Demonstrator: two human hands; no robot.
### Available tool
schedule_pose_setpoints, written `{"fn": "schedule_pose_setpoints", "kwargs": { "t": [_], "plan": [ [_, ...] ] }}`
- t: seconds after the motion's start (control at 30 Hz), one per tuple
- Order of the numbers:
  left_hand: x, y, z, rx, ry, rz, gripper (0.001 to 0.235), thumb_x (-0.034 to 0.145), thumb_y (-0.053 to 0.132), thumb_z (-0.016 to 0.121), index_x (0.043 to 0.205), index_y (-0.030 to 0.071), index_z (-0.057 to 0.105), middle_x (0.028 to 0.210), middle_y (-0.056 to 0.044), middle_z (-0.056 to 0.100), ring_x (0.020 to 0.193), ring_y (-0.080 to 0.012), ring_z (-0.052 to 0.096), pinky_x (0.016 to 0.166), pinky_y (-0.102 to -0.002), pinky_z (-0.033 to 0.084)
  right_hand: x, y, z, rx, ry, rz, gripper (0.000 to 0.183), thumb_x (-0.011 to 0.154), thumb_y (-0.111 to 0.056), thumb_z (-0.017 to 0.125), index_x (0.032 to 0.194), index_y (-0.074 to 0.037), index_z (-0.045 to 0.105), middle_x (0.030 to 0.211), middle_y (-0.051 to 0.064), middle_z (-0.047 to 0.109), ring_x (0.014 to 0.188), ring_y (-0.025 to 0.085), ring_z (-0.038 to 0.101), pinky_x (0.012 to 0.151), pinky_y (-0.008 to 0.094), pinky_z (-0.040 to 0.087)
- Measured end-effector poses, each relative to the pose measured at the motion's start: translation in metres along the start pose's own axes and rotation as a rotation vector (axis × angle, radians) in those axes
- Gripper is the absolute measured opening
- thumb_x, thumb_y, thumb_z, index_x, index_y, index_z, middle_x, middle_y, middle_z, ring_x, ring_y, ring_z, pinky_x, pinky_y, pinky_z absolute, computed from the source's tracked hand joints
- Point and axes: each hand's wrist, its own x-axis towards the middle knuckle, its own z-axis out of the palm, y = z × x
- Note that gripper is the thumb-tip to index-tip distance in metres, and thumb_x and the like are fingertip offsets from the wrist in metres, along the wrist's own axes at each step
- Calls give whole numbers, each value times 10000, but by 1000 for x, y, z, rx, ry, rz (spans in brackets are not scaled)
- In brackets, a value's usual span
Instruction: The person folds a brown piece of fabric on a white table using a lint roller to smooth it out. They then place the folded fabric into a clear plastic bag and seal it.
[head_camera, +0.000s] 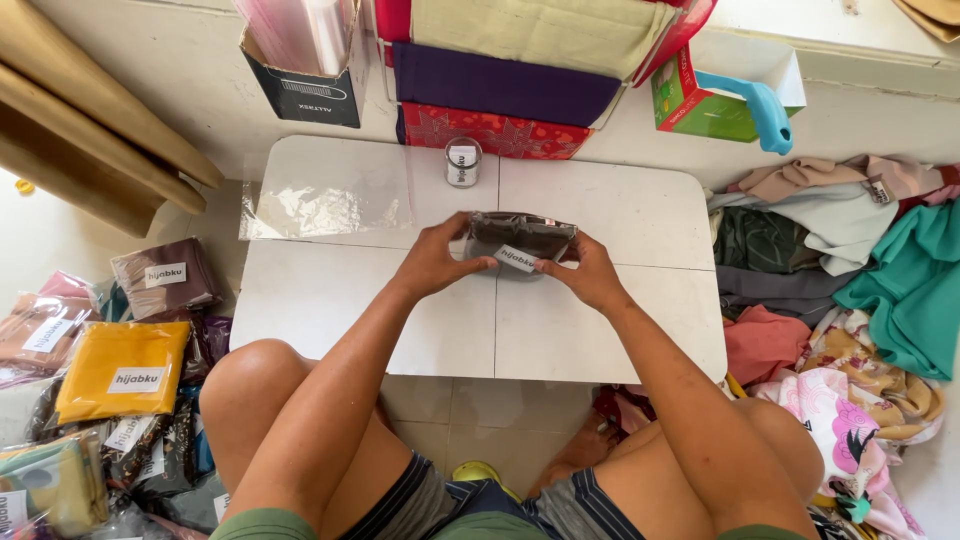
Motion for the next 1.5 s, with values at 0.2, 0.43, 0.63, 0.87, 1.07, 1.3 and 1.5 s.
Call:
{"fn": "schedule_pose_setpoints", "kwargs": {
  "t": [0.2,0.43,0.63,0.87,1.07,1.3,1.5],
  "plan": [
    [10,-20,21,-56,99,-106,393,897,401,827,1048,53,724,990,-151,762,1042,-319,730,945,-406,586,13,9,7,35,64,-3,335,920,-266,824,1206,-143,702,1093,17,765,1013,132,674,929,332,503],
    [16,-42,32,242,65,-288,676,981,575,637,1332,-2,605,1013,-233,748,960,-363,751,760,-488,626,6,14,26,-160,131,100,835,976,-330,718,1585,37,280,1062,223,710,1059,320,661,869,435,524],
    [17,-8,33,779,33,-268,742,1022,555,501,1518,13,397,1234,-246,676,1117,-386,691,884,-521,588,6,-17,34,-744,40,63,739,1062,-482,499,1552,52,353,1369,309,551,1309,457,522,1066,584,427],
    [5,-35,72,800,-82,211,623,1032,261,378,1614,51,310,1689,-198,250,1558,-359,236,1265,-504,207,4,-4,68,-749,12,-221,565,1089,-189,426,1602,0,281,1650,262,239,1517,451,218,1191,612,248],
    [10,-52,79,813,-72,162,681,1001,323,338,1634,79,269,1700,-172,229,1571,-335,206,1283,-478,161,13,18,73,-756,2,-201,566,1105,-235,363,1626,-50,242,1683,199,207,1549,391,178,1227,571,203],
    [13,-68,86,868,-68,152,698,996,352,331,1645,111,244,1710,-141,211,1576,-310,202,1287,-469,157,16,30,75,-817,4,-193,576,1115,-296,350,1633,-75,231,1689,173,201,1557,364,175,1240,553,182],
    [12,-75,89,893,-49,171,712,981,348,352,1644,107,255,1710,-144,216,1572,-315,215,1282,-473,170,17,34,76,-827,-9,-177,583,1117,-320,342,1637,-82,227,1695,158,191,1564,353,160,1250,545,157]
  ]
}}
